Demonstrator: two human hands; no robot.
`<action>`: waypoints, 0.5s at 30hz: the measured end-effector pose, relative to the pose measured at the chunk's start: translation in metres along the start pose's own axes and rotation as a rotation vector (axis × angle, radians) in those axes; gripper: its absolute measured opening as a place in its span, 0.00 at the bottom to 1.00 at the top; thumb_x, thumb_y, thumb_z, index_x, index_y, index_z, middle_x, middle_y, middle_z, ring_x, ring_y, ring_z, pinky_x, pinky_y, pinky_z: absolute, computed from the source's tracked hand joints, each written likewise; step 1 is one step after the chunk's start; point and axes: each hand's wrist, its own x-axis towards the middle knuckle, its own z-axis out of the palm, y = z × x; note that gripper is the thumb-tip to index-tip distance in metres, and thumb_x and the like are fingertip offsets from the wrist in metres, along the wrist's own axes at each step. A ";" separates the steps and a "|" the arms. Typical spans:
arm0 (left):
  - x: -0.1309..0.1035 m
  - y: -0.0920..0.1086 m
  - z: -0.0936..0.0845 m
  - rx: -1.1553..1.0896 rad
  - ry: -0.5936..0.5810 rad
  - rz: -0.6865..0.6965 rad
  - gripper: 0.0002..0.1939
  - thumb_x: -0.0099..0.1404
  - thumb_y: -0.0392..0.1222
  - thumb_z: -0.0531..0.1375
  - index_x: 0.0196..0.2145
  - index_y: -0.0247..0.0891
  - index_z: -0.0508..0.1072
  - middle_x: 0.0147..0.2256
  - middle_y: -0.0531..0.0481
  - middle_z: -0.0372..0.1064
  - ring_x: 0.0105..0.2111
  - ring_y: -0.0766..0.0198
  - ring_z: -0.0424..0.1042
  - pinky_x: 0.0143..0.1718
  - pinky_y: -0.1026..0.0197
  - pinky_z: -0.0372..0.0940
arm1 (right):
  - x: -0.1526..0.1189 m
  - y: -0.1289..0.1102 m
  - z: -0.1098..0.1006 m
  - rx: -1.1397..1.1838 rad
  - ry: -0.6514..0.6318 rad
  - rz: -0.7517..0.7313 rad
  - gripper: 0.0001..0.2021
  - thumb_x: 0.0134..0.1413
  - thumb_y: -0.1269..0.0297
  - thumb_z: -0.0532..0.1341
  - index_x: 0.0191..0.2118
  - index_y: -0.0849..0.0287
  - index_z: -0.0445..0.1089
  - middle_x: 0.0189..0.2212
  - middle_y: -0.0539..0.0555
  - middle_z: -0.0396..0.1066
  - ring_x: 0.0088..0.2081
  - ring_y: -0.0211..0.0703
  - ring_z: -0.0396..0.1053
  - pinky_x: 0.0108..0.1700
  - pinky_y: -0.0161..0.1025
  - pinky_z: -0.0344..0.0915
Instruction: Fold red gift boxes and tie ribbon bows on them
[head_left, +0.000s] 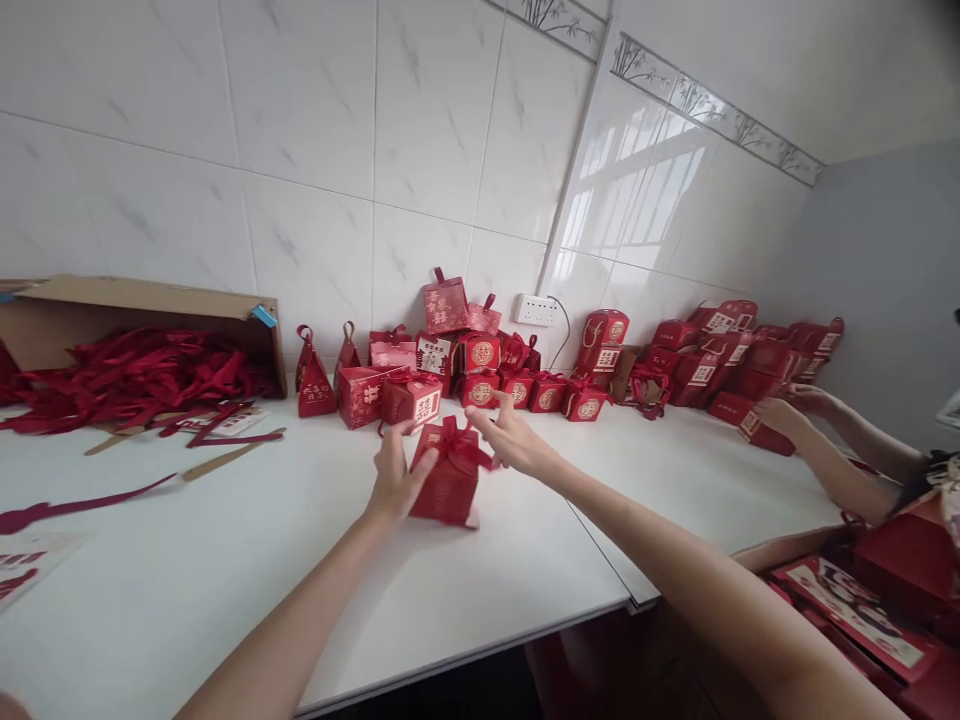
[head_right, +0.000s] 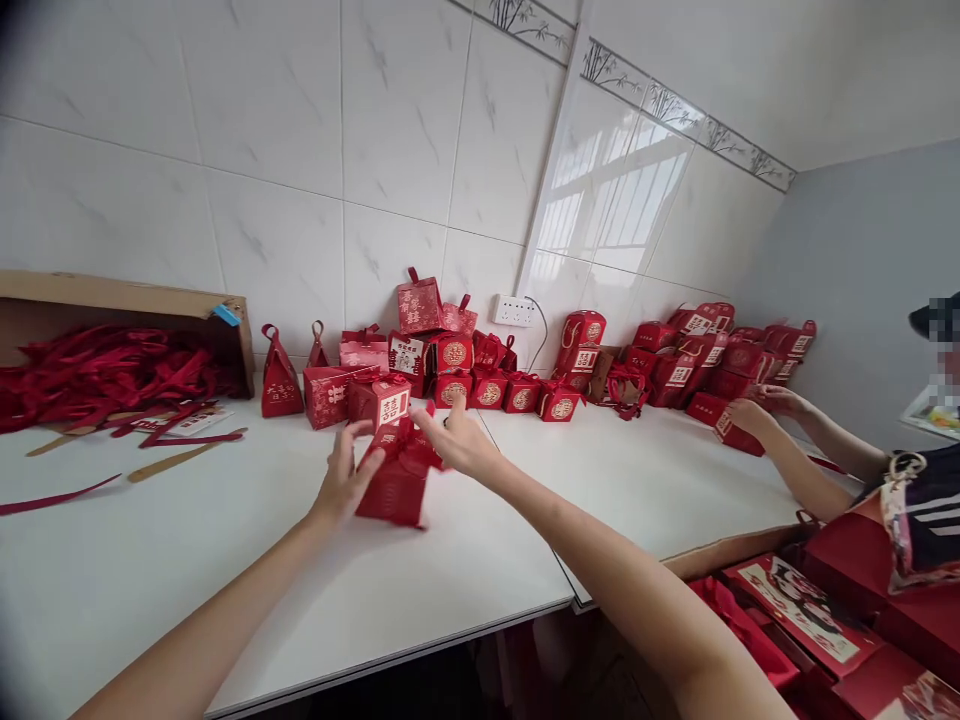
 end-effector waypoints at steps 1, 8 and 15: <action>0.005 -0.002 -0.004 -0.030 0.113 -0.067 0.22 0.54 0.55 0.58 0.44 0.42 0.65 0.48 0.45 0.66 0.51 0.54 0.64 0.56 0.49 0.55 | -0.001 -0.006 0.003 0.071 -0.046 -0.035 0.36 0.54 0.37 0.50 0.57 0.61 0.52 0.29 0.54 0.71 0.22 0.41 0.68 0.29 0.39 0.66; 0.029 -0.009 -0.035 -0.099 0.342 -0.304 0.19 0.58 0.57 0.50 0.31 0.38 0.65 0.35 0.45 0.69 0.43 0.55 0.68 0.49 0.54 0.61 | 0.027 0.014 0.018 0.173 -0.094 -0.344 0.28 0.45 0.46 0.64 0.49 0.57 0.64 0.48 0.59 0.67 0.46 0.49 0.68 0.44 0.45 0.67; 0.018 -0.001 -0.019 -0.158 0.132 -0.224 0.24 0.57 0.61 0.48 0.31 0.38 0.69 0.36 0.45 0.71 0.40 0.56 0.70 0.44 0.57 0.64 | 0.037 0.057 0.059 0.471 -0.562 -0.371 0.59 0.33 0.57 0.73 0.65 0.51 0.33 0.58 0.63 0.57 0.55 0.54 0.64 0.55 0.54 0.62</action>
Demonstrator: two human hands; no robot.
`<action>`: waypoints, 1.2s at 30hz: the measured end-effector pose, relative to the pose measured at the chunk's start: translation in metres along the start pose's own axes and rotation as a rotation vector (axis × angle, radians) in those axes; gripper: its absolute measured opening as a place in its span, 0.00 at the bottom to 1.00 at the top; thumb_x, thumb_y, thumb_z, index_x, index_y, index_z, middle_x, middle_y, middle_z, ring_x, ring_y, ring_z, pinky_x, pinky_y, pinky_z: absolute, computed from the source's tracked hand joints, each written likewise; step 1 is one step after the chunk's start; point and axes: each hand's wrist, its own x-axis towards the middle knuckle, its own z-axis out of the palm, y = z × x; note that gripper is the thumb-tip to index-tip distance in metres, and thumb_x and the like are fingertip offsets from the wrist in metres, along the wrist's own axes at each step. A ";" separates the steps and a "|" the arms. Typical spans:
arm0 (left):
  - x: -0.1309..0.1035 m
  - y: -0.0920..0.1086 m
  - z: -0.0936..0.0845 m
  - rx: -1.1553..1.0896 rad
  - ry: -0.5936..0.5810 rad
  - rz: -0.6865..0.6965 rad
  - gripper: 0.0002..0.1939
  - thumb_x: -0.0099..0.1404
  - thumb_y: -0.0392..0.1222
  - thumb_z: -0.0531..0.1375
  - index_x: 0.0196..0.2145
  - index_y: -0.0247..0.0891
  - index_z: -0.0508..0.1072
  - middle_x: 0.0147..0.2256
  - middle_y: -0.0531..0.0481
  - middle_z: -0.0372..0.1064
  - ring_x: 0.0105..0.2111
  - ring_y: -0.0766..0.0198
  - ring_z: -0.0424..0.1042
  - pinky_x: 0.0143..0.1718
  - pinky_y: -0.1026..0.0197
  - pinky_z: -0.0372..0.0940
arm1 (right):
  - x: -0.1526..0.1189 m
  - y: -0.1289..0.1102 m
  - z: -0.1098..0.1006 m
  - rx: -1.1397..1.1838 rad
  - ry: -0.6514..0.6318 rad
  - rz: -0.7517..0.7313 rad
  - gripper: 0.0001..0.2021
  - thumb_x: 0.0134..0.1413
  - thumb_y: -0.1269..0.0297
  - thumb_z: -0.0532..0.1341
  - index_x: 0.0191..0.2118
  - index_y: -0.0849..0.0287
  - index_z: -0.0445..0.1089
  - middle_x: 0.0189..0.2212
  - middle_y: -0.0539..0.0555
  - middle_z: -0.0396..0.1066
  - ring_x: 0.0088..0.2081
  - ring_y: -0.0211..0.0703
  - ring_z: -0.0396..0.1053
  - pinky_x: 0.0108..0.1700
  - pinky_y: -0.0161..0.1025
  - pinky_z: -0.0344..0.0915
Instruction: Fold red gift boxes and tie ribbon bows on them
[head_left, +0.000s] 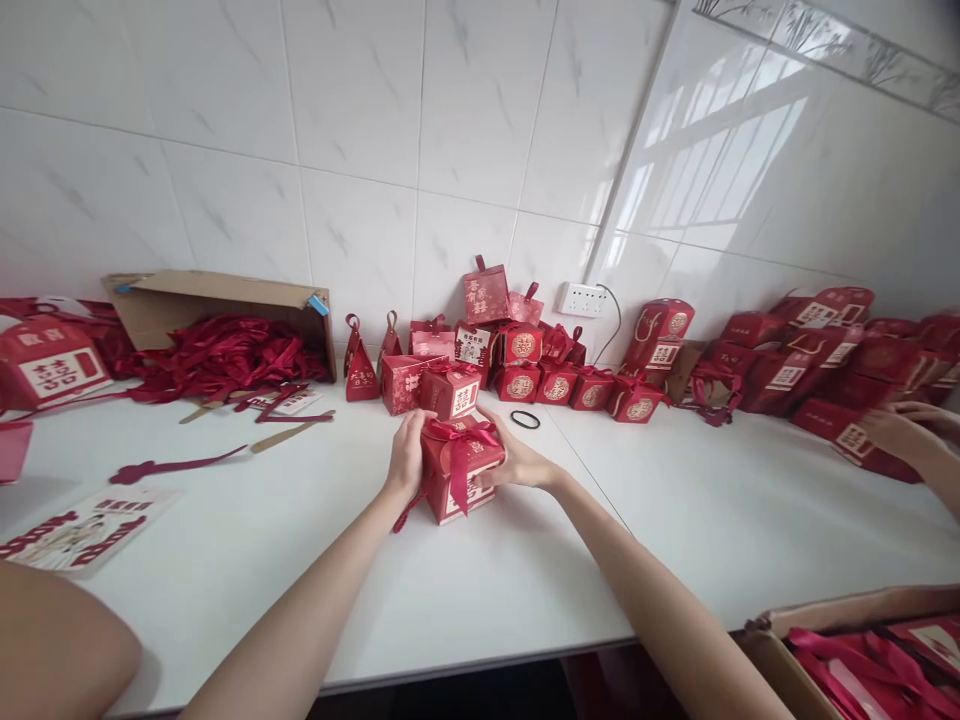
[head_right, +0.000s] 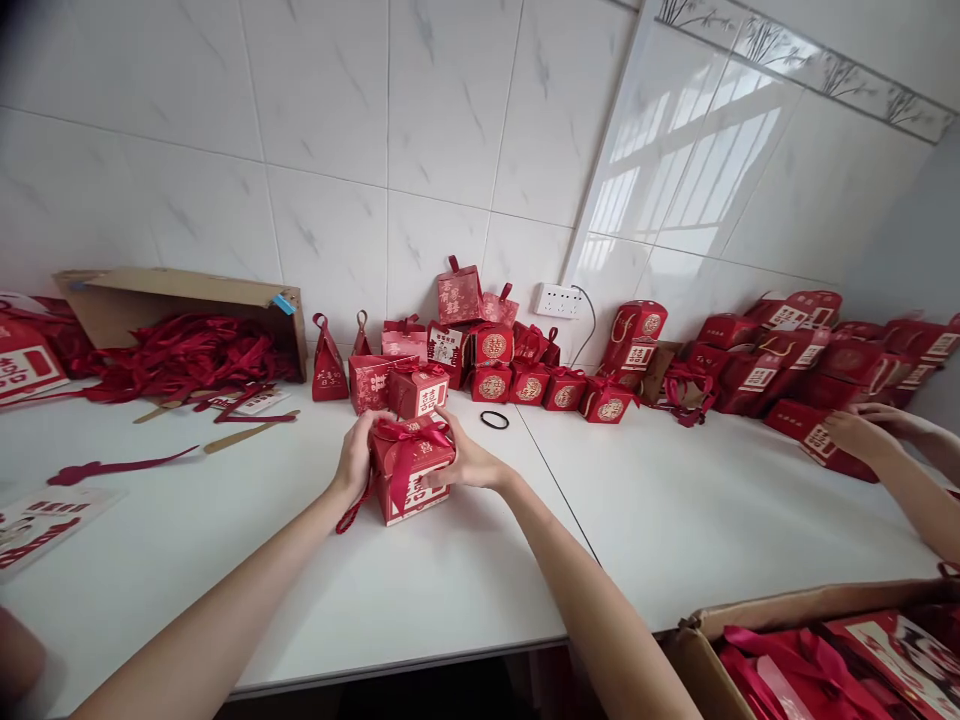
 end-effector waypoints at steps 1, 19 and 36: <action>-0.002 0.001 0.001 0.008 -0.026 0.014 0.23 0.57 0.61 0.49 0.32 0.38 0.69 0.36 0.46 0.71 0.40 0.56 0.70 0.44 0.57 0.64 | 0.000 0.004 0.002 0.032 0.010 -0.024 0.59 0.34 0.57 0.73 0.65 0.52 0.33 0.57 0.63 0.58 0.54 0.54 0.65 0.55 0.54 0.62; -0.008 0.005 -0.006 0.105 -0.313 0.216 0.30 0.50 0.46 0.64 0.49 0.41 0.59 0.52 0.41 0.63 0.54 0.53 0.64 0.51 0.52 0.64 | -0.020 0.000 0.010 0.109 0.413 -0.172 0.28 0.53 0.35 0.50 0.49 0.52 0.56 0.59 0.60 0.54 0.60 0.55 0.57 0.52 0.54 0.64; -0.021 0.029 0.012 0.407 0.027 0.224 0.11 0.59 0.43 0.55 0.22 0.41 0.57 0.28 0.52 0.57 0.32 0.62 0.61 0.36 0.61 0.60 | -0.014 -0.004 0.019 -0.242 0.618 -0.150 0.15 0.53 0.49 0.57 0.26 0.56 0.63 0.53 0.58 0.62 0.56 0.51 0.60 0.46 0.46 0.69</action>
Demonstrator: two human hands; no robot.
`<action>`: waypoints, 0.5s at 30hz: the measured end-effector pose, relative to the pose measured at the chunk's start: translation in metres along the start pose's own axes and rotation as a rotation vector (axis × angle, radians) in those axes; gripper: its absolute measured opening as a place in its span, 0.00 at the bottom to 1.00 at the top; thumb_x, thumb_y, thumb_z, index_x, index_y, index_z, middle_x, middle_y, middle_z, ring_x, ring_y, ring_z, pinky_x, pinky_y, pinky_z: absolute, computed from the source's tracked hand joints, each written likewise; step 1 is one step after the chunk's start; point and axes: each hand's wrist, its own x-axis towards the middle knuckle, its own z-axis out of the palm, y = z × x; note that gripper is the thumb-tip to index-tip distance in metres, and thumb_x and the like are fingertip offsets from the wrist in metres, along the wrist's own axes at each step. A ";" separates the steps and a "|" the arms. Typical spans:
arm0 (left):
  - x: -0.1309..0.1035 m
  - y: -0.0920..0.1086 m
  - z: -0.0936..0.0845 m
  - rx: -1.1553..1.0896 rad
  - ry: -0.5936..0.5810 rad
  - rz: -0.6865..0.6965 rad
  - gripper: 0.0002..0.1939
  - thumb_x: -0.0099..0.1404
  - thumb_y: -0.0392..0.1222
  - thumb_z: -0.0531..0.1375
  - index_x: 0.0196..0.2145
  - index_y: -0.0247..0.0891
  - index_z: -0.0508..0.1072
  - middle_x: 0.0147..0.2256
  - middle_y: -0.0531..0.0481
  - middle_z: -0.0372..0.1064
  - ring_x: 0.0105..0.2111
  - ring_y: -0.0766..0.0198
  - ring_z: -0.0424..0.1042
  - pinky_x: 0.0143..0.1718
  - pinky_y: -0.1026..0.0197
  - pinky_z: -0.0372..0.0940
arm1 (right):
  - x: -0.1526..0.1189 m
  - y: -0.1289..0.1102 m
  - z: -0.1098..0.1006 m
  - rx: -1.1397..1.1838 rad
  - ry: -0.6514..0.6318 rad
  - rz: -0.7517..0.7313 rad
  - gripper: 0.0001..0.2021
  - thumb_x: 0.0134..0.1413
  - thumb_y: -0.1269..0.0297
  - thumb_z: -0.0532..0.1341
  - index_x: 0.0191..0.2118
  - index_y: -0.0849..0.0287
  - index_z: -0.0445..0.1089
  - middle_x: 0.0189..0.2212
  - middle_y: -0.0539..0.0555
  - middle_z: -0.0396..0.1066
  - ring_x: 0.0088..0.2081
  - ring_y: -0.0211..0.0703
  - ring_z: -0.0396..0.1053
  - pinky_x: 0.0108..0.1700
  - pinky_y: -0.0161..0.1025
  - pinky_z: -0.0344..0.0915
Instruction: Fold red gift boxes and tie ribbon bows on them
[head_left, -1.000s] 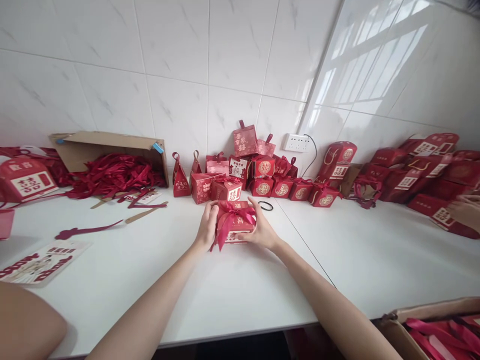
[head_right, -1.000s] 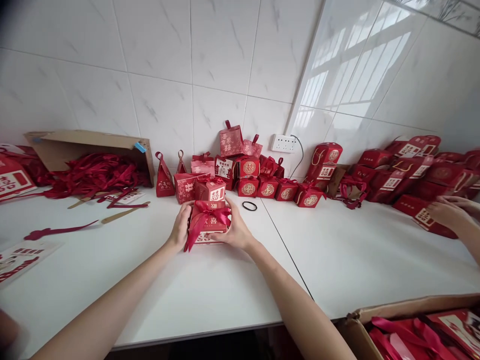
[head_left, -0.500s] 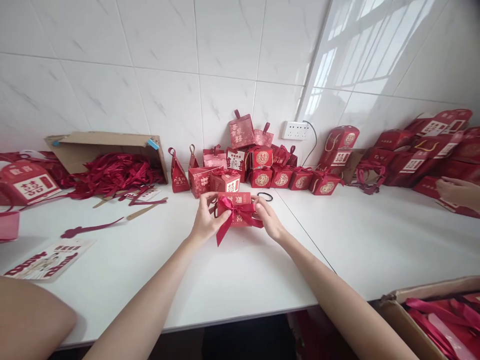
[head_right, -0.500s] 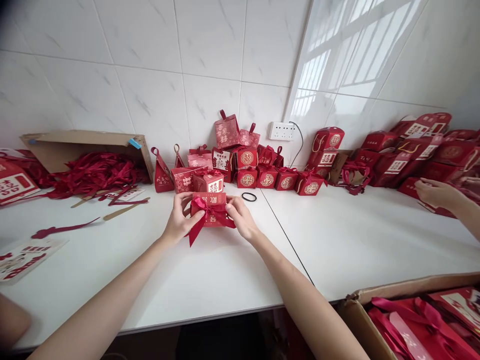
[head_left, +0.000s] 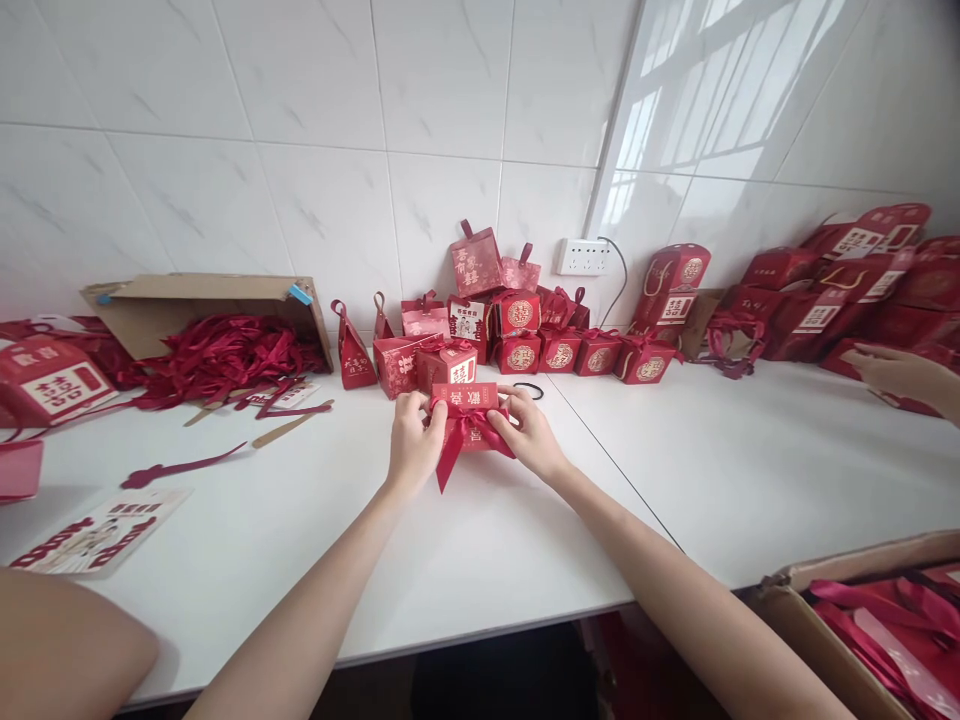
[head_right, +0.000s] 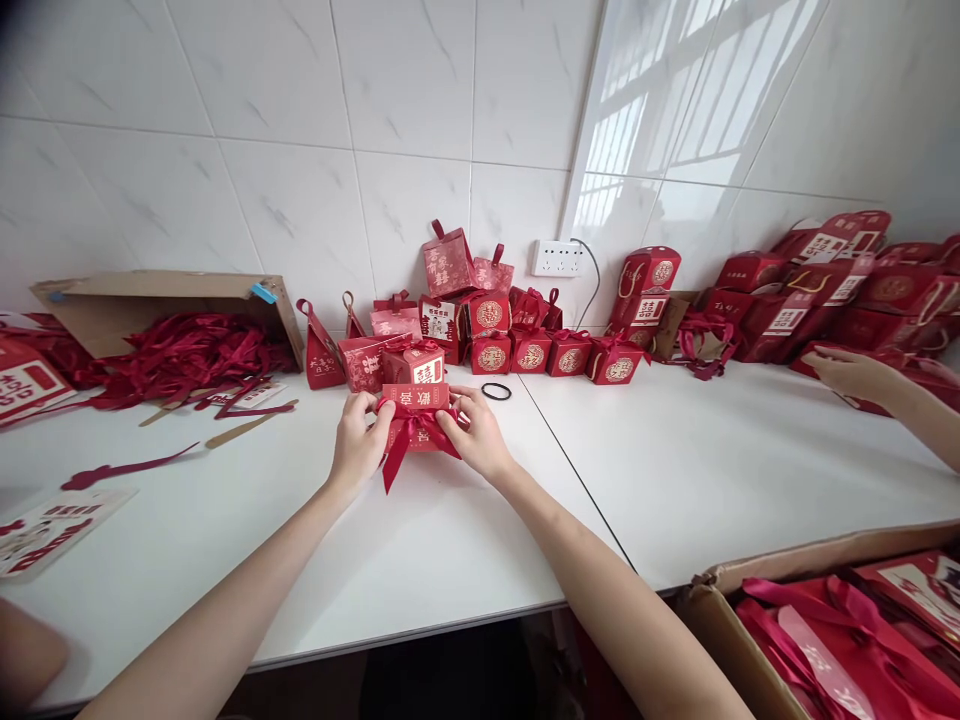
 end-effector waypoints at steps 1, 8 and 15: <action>0.000 -0.001 0.000 -0.016 0.003 0.002 0.09 0.59 0.41 0.54 0.23 0.41 0.58 0.29 0.52 0.58 0.33 0.62 0.62 0.37 0.61 0.60 | 0.001 0.001 0.000 0.022 0.005 0.002 0.16 0.53 0.49 0.57 0.25 0.56 0.62 0.53 0.58 0.62 0.56 0.51 0.60 0.48 0.47 0.68; 0.002 -0.018 0.004 -0.208 -0.032 -0.005 0.08 0.59 0.46 0.54 0.27 0.40 0.63 0.34 0.50 0.63 0.39 0.60 0.64 0.45 0.59 0.60 | 0.006 0.006 -0.002 0.377 -0.026 0.191 0.21 0.47 0.44 0.61 0.24 0.57 0.59 0.53 0.58 0.64 0.45 0.49 0.69 0.48 0.48 0.67; 0.003 -0.029 0.005 -0.280 -0.058 -0.022 0.09 0.59 0.48 0.54 0.27 0.39 0.64 0.38 0.47 0.66 0.43 0.58 0.66 0.45 0.57 0.62 | 0.005 0.006 -0.005 0.417 -0.056 0.235 0.21 0.46 0.44 0.62 0.35 0.57 0.62 0.53 0.60 0.63 0.47 0.52 0.68 0.49 0.51 0.65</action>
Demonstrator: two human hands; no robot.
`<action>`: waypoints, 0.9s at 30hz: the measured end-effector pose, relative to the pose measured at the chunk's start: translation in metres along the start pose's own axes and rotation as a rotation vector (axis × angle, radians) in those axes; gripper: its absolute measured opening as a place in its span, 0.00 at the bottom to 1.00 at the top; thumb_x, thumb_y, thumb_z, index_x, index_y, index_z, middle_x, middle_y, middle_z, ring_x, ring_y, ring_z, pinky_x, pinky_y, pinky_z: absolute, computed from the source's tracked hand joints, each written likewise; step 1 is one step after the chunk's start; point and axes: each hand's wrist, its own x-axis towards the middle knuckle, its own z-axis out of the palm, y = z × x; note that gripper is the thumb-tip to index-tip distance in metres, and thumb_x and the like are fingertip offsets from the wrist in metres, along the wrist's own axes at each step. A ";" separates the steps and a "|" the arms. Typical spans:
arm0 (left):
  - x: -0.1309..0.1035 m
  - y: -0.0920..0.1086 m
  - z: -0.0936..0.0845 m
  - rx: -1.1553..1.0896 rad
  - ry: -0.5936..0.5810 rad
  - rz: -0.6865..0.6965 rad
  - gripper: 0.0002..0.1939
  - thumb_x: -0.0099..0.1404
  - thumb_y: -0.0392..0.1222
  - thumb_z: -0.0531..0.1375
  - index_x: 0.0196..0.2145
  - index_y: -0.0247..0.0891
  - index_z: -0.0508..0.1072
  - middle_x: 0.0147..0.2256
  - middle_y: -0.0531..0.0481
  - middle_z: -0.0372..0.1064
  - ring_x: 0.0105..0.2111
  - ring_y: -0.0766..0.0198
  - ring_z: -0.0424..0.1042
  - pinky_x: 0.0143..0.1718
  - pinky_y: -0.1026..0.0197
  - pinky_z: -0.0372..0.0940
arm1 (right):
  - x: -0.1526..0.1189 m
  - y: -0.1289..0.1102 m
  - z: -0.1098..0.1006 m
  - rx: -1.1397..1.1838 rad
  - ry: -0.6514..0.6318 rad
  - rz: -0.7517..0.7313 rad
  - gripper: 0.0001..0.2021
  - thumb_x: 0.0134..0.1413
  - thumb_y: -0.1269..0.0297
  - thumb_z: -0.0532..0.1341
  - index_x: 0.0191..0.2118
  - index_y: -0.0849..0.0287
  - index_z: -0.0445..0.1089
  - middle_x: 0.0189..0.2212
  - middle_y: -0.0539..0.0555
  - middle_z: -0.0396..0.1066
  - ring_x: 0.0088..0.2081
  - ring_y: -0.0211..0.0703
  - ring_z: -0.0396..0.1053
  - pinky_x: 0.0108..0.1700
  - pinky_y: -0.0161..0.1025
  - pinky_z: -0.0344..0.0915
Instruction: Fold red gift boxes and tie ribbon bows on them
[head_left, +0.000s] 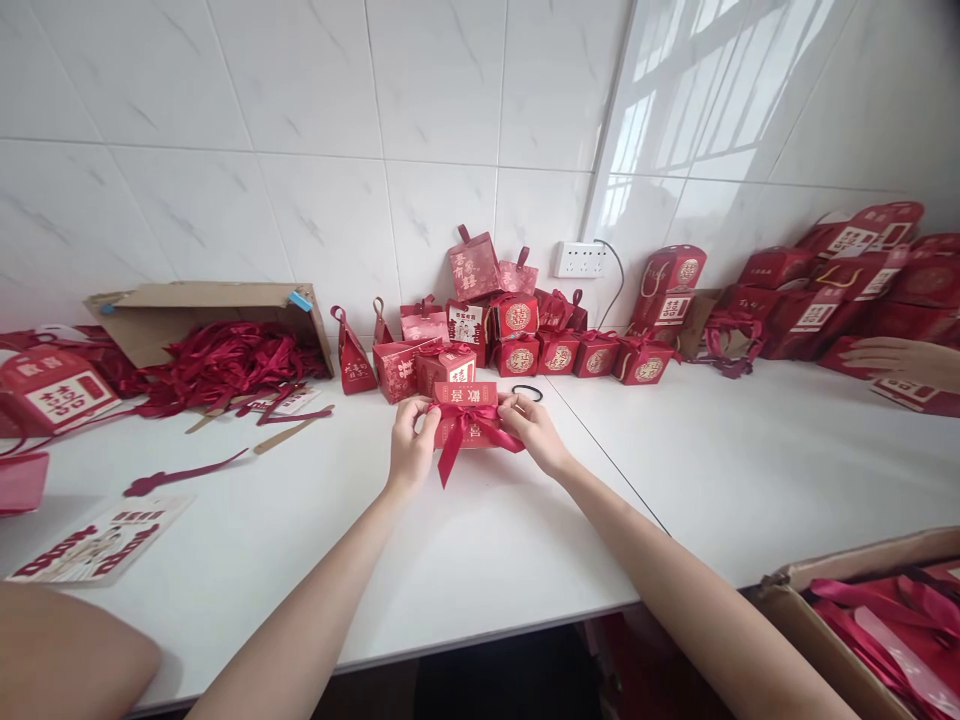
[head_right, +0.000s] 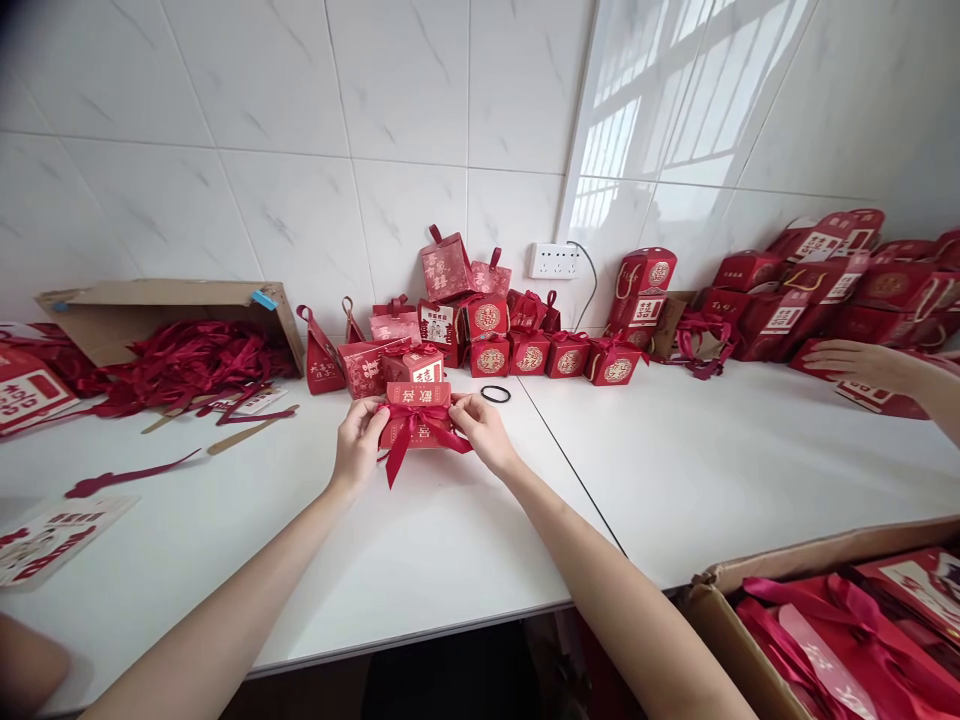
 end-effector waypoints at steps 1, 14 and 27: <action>0.000 0.000 0.000 -0.003 0.002 -0.003 0.09 0.59 0.47 0.55 0.27 0.39 0.64 0.39 0.47 0.66 0.44 0.58 0.66 0.44 0.58 0.63 | -0.001 0.000 -0.001 -0.050 -0.001 -0.037 0.23 0.45 0.44 0.62 0.41 0.55 0.60 0.55 0.61 0.60 0.52 0.54 0.65 0.51 0.52 0.65; -0.009 0.014 0.003 0.321 0.046 0.804 0.02 0.62 0.35 0.59 0.33 0.40 0.68 0.34 0.50 0.63 0.38 0.64 0.68 0.39 0.61 0.67 | 0.003 0.016 -0.008 -0.732 0.083 -0.671 0.49 0.42 0.59 0.68 0.64 0.51 0.36 0.58 0.65 0.50 0.59 0.60 0.56 0.53 0.59 0.63; 0.000 0.018 0.001 -0.039 0.209 0.022 0.08 0.58 0.44 0.58 0.26 0.38 0.67 0.21 0.55 0.64 0.22 0.68 0.65 0.24 0.66 0.61 | -0.006 -0.003 0.005 -0.551 0.101 -0.490 0.45 0.35 0.57 0.68 0.58 0.56 0.44 0.53 0.64 0.57 0.56 0.58 0.59 0.56 0.59 0.58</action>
